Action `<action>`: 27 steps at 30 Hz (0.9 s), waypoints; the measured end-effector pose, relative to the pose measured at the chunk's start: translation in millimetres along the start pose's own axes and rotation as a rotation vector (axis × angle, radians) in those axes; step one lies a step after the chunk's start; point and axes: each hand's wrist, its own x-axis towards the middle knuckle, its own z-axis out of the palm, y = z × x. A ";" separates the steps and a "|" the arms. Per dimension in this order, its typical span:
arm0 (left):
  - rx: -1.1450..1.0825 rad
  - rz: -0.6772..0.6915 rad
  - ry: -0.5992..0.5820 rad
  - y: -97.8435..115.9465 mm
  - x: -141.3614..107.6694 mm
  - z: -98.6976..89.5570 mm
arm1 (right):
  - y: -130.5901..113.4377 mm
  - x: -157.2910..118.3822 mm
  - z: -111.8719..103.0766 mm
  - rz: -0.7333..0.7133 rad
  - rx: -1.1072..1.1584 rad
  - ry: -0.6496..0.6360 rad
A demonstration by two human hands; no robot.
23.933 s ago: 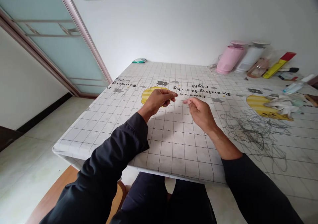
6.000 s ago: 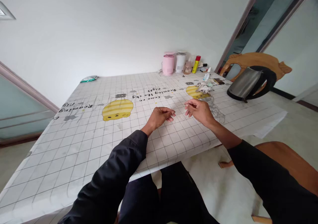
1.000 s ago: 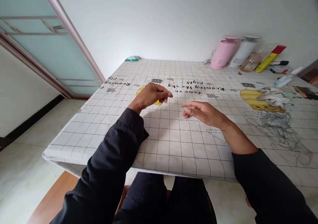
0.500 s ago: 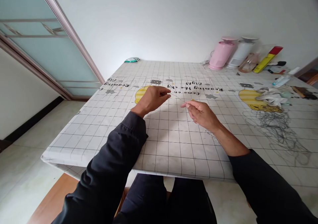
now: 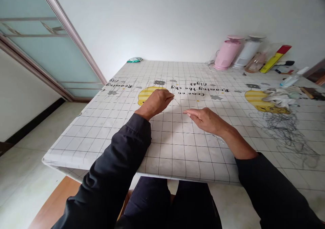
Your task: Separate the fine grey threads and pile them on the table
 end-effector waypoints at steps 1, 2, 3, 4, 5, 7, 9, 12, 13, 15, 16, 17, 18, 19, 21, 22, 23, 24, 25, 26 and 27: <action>-0.013 -0.006 0.004 0.0 0.0 0.7 | -0.2 0.0 -0.2 0.003 0.009 -0.010; -0.022 -0.009 0.008 -0.1 0.0 1.1 | -1.1 0.0 -0.5 0.008 0.012 -0.015; -0.024 -0.008 0.014 -0.3 0.0 1.3 | -2.5 0.0 -0.8 0.016 0.012 -0.012; -0.022 -0.004 0.024 -0.5 0.1 1.3 | -4.3 0.0 -1.2 0.030 0.011 0.004; -0.017 0.001 0.037 -0.6 0.2 1.2 | -6.3 0.0 -1.6 0.051 0.016 0.029; -0.013 0.003 0.056 -0.1 0.2 1.2 | -10.3 0.1 -2.6 0.100 0.051 0.085; -0.034 -0.035 0.073 1.7 0.1 1.3 | -13.6 0.1 -3.1 0.134 0.101 0.114; -0.135 -0.162 0.107 5.8 -0.3 0.8 | -16.9 0.1 -2.0 0.141 0.134 0.123; -0.180 -0.206 0.135 7.3 -0.3 -0.2 | -17.3 0.3 -1.2 0.139 0.134 0.132; -0.261 -0.279 0.218 9.9 -0.1 -4.0 | -16.9 1.2 0.5 0.132 0.117 0.174; -0.293 -0.309 0.274 11.0 0.1 -6.5 | -16.1 1.9 1.2 0.127 0.102 0.206; -0.319 -0.334 0.335 12.0 0.3 -9.3 | -15.0 2.7 1.8 0.123 0.084 0.242; -0.343 -0.353 0.389 12.9 0.5 -12.0 | -13.7 3.5 2.3 0.120 0.066 0.281; -0.368 -0.366 0.433 13.5 0.7 -14.3 | -12.2 4.4 2.7 0.119 0.050 0.316; -0.418 -0.381 0.482 13.9 0.8 -16.7 | -9.4 5.6 3.6 0.123 0.031 0.370; -0.440 -0.389 0.490 13.7 0.8 -16.7 | -8.2 5.9 4.1 0.127 0.025 0.386; -0.461 -0.401 0.491 13.2 0.8 -16.0 | -7.1 6.1 4.7 0.134 0.016 0.397; -0.477 -0.416 0.485 12.5 0.9 -14.8 | -5.9 6.3 5.3 0.144 0.001 0.406; -0.487 -0.431 0.476 11.8 1.0 -13.2 | -4.7 6.5 5.7 0.158 -0.022 0.413; -0.493 -0.445 0.464 11.2 1.1 -11.4 | -3.4 6.8 6.0 0.174 -0.053 0.419; -0.494 -0.457 0.451 10.7 1.2 -9.5 | -1.8 7.3 5.7 0.188 -0.090 0.421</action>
